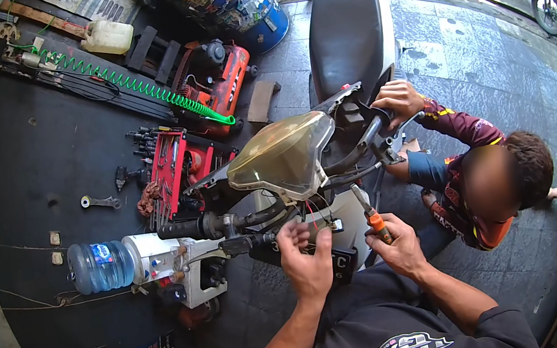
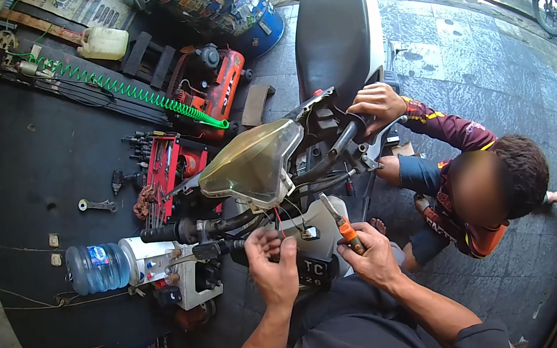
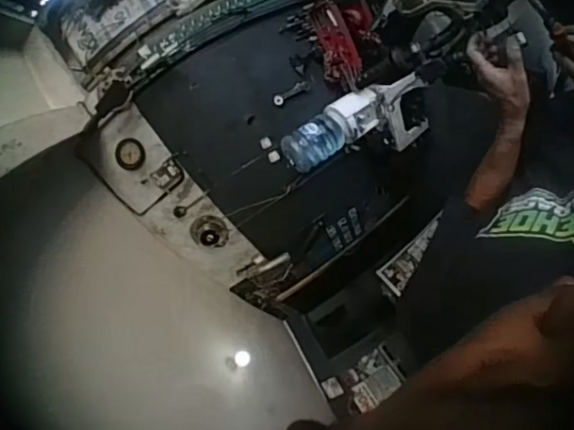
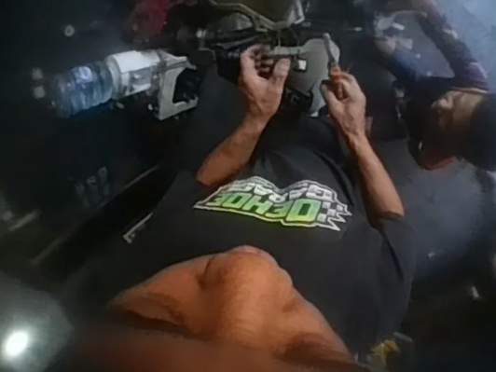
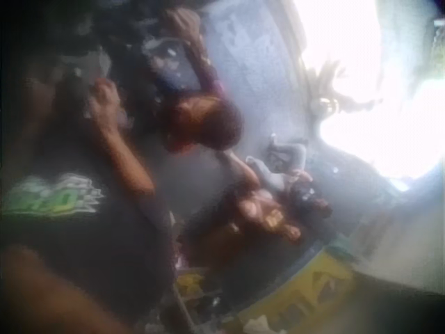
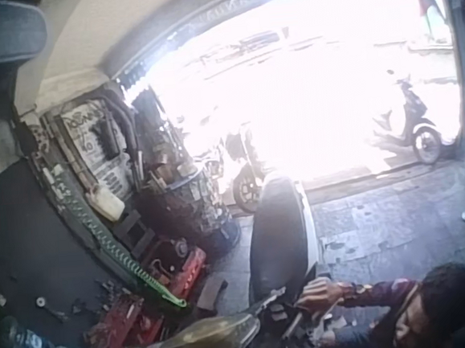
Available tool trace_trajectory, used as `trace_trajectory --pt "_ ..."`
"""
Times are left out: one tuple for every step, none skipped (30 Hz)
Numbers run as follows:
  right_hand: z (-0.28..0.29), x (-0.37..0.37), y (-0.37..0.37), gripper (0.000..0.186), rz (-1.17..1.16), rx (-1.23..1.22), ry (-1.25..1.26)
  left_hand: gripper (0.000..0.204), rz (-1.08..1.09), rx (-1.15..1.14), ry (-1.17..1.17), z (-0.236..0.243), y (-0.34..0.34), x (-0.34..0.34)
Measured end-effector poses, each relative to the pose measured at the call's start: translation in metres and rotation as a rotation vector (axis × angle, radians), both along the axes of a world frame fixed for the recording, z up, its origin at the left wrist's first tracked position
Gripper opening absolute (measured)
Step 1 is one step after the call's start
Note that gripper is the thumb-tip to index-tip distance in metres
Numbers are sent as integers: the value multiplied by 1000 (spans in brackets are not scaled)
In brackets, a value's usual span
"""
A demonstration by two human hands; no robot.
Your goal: The person works on the electrical components at the front of a motorcycle, handling wires and using pliers to work on a connection while another person assists by holding the motorcycle components.
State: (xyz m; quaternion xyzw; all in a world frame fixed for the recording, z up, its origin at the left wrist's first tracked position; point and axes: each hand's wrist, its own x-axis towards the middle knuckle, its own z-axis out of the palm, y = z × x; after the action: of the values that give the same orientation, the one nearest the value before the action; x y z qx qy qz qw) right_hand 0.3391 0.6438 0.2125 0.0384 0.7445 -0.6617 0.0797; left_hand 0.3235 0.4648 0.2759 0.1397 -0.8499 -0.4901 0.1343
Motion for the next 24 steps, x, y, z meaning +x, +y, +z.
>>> trace_trajectory --pt "-2 -2 -5 20 -1 2 32 46 2 27 -51 -2 1 -4" --pt "-3 -4 -10 20 -3 3 65 47 4 54 -102 -2 2 -9" --pt "-4 -6 -14 20 -7 8 95 49 3 85 -155 -5 4 -13" --pt "-3 -8 -18 21 0 -9 85 52 -5 -51 -118 -11 3 -17" --pt "-2 -8 -21 22 10 5 91 49 -1 -32 -133 -15 1 -18" --pt "0 -10 -22 23 21 20 100 47 4 -11 -145 -19 0 -19" --pt "1 -11 -23 24 30 35 109 44 9 8 -158 -23 -2 -21" --pt "2 -12 -22 25 55 45 94 41 5 108 -148 -30 -5 -24" --pt "2 -12 -20 26 79 59 76 39 1 212 -141 -37 -7 -25" --pt "2 -13 -18 27 102 72 58 36 -3 315 -134 -41 -9 -26" --pt "2 -14 -17 28 128 86 58 34 41 481 -133 -43 -8 -28" --pt "1 -16 -15 29 152 101 55 33 85 649 -133 -44 -5 -30" --pt "1 -18 -13 30 177 115 53 33 130 816 -133 -45 -3 -31" --pt "2 -20 -13 30 185 130 41 35 113 835 -138 -50 -6 -31" --pt "4 -22 -12 31 192 145 30 35 126 854 -134 -50 -5 -31" --pt "5 -24 -12 31 199 159 19 35 140 873 -130 -50 -3 -32" --pt "5 -26 -11 31 214 176 16 36 155 891 -126 -50 -2 -32" --pt "6 -28 -10 31 223 194 15 35 149 931 -110 -49 -2 -33" --pt "7 -29 -9 31 233 212 14 35 144 971 -94 -48 -1 -34" --pt "5 -29 -8 31 242 225 20 36 139 1012 -78 -48 -1 -35" --pt "2 -30 -7 30 257 233 25 35 147 1003 -81 -46 0 -35" --pt "-1 -31 -6 30 272 242 31 34 154 995 -84 -45 0 -34" --pt "0 -32 -4 30 278 240 31 33 162 987 -87 -43 0 -34" --pt "1 -32 -3 30 286 238 30 31 178 949 -90 -44 1 -33"
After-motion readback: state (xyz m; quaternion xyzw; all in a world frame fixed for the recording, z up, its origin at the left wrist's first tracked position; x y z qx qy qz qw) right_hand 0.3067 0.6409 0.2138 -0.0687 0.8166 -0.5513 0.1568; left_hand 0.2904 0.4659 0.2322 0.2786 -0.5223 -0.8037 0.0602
